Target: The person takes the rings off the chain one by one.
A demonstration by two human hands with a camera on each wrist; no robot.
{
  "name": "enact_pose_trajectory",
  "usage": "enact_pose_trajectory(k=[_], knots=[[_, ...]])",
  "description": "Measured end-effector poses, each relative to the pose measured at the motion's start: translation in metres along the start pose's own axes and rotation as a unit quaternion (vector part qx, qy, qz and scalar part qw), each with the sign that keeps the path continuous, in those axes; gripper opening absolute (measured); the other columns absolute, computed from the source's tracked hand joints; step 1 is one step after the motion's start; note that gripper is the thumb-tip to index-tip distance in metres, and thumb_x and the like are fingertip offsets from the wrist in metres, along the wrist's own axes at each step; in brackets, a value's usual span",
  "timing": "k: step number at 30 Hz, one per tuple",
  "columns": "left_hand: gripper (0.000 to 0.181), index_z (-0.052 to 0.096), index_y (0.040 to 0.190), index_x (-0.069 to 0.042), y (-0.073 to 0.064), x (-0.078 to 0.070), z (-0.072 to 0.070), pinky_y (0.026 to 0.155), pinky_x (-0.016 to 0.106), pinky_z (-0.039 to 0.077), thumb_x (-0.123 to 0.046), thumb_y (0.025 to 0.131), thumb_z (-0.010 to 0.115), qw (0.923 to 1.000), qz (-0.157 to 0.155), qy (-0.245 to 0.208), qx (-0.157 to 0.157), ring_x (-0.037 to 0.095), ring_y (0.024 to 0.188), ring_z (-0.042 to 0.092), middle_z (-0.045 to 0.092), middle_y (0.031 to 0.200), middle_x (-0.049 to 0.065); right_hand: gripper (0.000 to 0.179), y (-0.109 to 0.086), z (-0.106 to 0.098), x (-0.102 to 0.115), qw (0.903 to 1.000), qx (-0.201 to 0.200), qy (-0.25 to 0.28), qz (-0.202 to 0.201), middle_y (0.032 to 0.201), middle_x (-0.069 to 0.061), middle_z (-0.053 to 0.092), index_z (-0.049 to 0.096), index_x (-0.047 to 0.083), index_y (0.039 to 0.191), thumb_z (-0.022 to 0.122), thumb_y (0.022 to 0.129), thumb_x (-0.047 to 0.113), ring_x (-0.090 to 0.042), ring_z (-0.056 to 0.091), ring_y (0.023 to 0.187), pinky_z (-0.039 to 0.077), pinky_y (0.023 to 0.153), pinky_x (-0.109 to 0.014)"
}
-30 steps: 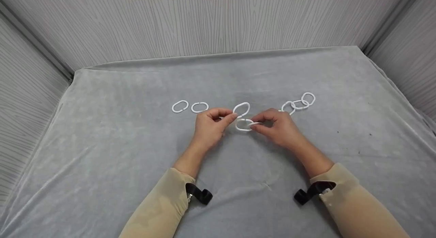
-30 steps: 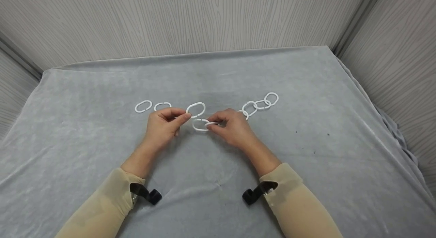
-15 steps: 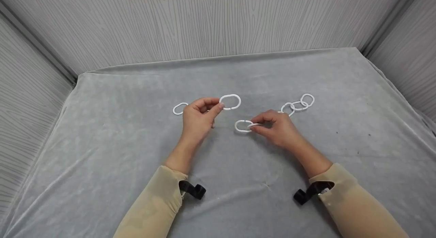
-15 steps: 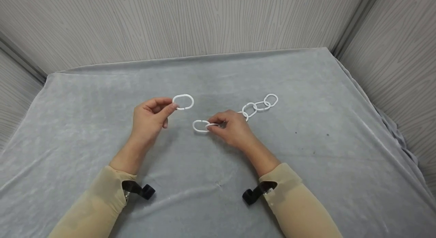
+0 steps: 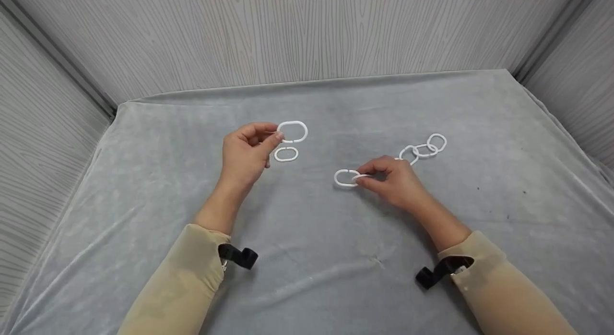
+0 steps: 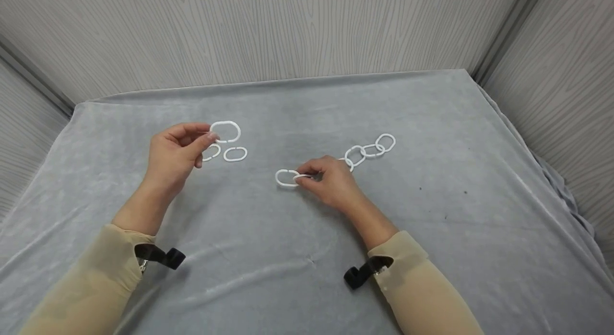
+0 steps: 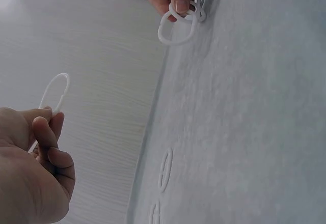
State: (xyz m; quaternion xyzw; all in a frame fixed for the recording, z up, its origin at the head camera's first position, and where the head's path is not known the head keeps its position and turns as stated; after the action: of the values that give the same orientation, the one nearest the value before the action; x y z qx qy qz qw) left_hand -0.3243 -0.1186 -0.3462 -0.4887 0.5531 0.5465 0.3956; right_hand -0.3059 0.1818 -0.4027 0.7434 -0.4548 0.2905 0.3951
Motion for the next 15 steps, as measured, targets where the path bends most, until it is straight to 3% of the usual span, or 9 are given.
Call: enact_pose_trajectory(k=[9,15], knots=[[0.020,0.078,0.109,0.003,0.006,0.013,-0.032,0.048,0.018,0.045,-0.005,0.092,0.083,0.9997,-0.014,0.019,-0.004,0.006,0.049,0.049,0.076,0.084,0.004,0.017,0.000,0.000,0.001,0.9999,-0.001,-0.004,-0.010,0.094,-0.005,0.079,0.084,0.005,0.100,0.090,0.084,0.004,-0.015,0.069,0.091,0.050,0.085,-0.020],[0.020,0.078,0.109,0.002,0.006,0.025,-0.049,0.048,0.019,0.043,-0.006,0.092,0.083,0.9991,-0.027,0.030,-0.008,0.008,0.048,0.049,0.075,0.084,0.004,0.017,0.001,0.000,0.000,0.9999,-0.003,-0.015,-0.008,0.094,-0.005,0.078,0.084,0.004,0.099,0.090,0.084,0.006,-0.014,0.068,0.091,0.050,0.085,-0.019]])
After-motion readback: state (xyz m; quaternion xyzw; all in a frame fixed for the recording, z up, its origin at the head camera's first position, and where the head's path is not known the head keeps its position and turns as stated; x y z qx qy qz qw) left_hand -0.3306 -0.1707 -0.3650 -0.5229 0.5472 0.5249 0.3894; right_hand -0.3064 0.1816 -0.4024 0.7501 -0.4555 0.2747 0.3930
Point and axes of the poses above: each hand's wrist, its own y-axis towards the middle knuckle, its own z-axis out of the palm, x = y × z, the point moved 10 cm from there along y, towards the middle knuckle
